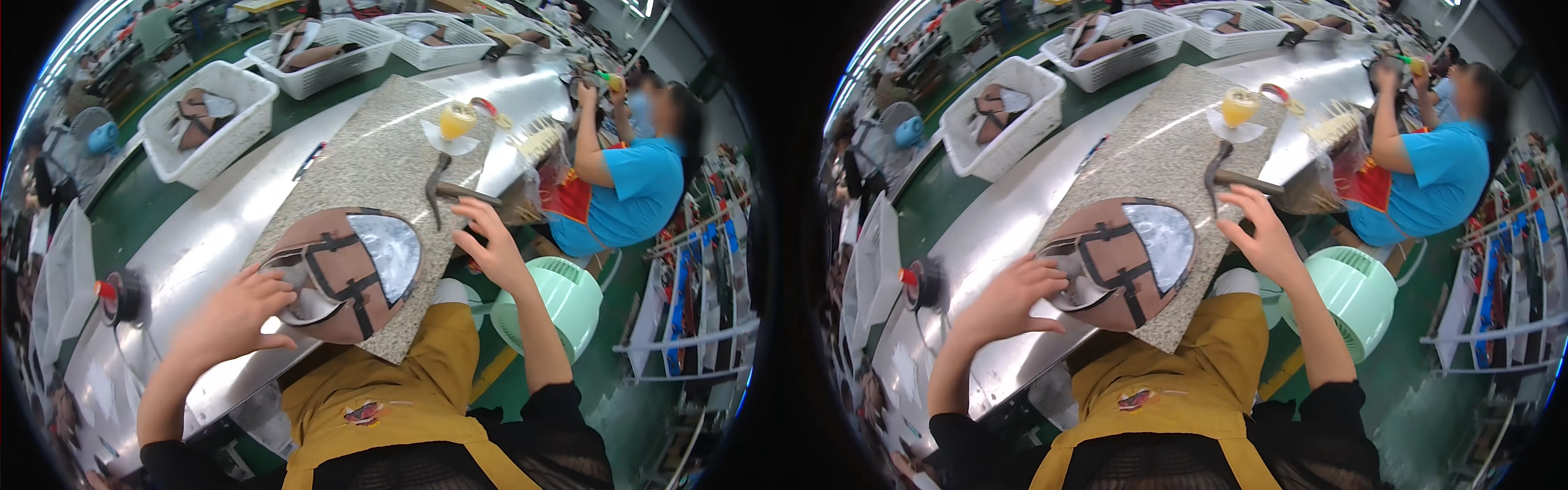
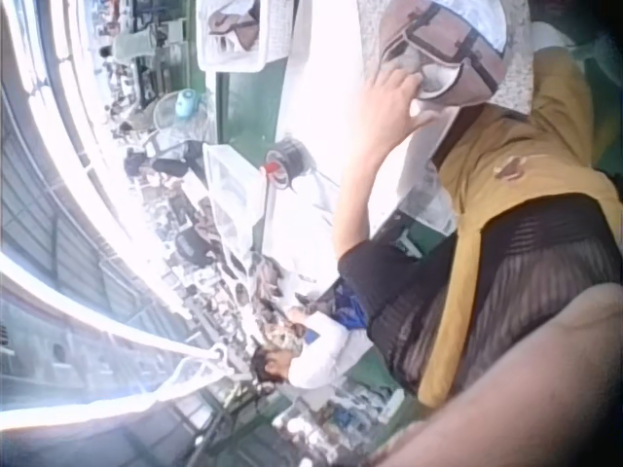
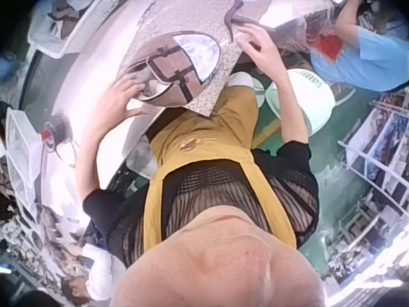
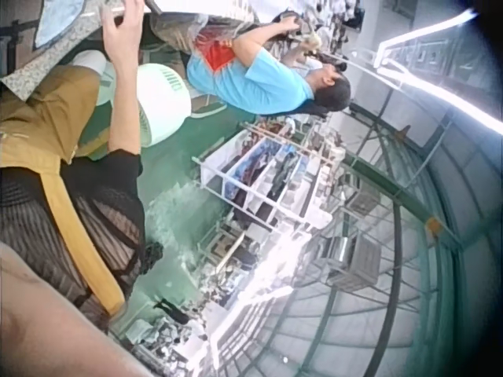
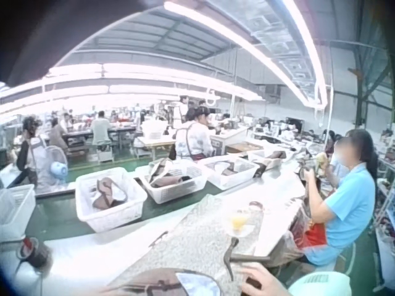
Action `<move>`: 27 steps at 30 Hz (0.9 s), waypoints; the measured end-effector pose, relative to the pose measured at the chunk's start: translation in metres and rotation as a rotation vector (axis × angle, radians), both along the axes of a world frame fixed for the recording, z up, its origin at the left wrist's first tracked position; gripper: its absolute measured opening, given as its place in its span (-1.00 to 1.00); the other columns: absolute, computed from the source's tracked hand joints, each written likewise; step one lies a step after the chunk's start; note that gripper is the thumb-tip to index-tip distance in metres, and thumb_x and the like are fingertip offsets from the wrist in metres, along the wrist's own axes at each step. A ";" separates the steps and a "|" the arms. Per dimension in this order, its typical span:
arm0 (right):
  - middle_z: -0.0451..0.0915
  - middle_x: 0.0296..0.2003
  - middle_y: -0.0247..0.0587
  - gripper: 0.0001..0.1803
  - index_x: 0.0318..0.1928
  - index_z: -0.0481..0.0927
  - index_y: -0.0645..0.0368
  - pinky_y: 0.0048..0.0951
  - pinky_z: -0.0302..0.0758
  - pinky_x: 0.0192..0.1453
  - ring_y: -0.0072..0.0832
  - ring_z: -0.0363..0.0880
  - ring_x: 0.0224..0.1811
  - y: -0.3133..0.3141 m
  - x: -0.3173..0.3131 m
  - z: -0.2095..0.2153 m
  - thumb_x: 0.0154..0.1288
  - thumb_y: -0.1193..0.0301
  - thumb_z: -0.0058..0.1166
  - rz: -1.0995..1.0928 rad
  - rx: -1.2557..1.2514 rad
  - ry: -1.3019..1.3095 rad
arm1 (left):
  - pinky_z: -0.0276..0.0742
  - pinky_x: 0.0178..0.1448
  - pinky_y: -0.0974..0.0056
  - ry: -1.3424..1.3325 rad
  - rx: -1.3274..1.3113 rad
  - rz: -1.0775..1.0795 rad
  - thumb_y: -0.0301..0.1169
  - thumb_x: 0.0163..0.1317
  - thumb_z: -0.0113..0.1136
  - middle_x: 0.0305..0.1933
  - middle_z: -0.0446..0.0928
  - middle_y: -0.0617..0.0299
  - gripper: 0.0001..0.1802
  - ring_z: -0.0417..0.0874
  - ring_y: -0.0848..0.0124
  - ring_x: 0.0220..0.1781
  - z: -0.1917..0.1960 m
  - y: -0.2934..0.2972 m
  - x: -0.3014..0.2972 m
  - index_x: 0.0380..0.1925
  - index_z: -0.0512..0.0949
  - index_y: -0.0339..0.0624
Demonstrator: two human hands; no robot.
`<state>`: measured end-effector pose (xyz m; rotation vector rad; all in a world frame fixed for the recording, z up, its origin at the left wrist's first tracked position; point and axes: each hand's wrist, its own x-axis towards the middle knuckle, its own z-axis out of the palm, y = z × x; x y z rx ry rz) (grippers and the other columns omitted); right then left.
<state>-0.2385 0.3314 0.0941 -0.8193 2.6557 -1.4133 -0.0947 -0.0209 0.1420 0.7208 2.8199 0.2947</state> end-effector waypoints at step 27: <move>0.57 -0.10 -0.12 -0.43 0.25 0.31 0.18 -0.38 0.48 0.04 -0.39 0.56 -0.05 -0.121 0.093 0.014 0.23 0.45 0.13 0.212 -0.350 -0.023 | 0.51 0.07 0.25 -0.146 2.057 0.757 -0.09 0.43 -0.13 0.11 0.46 0.10 -0.47 0.55 0.37 0.02 -0.050 0.056 0.051 0.23 0.27 -0.22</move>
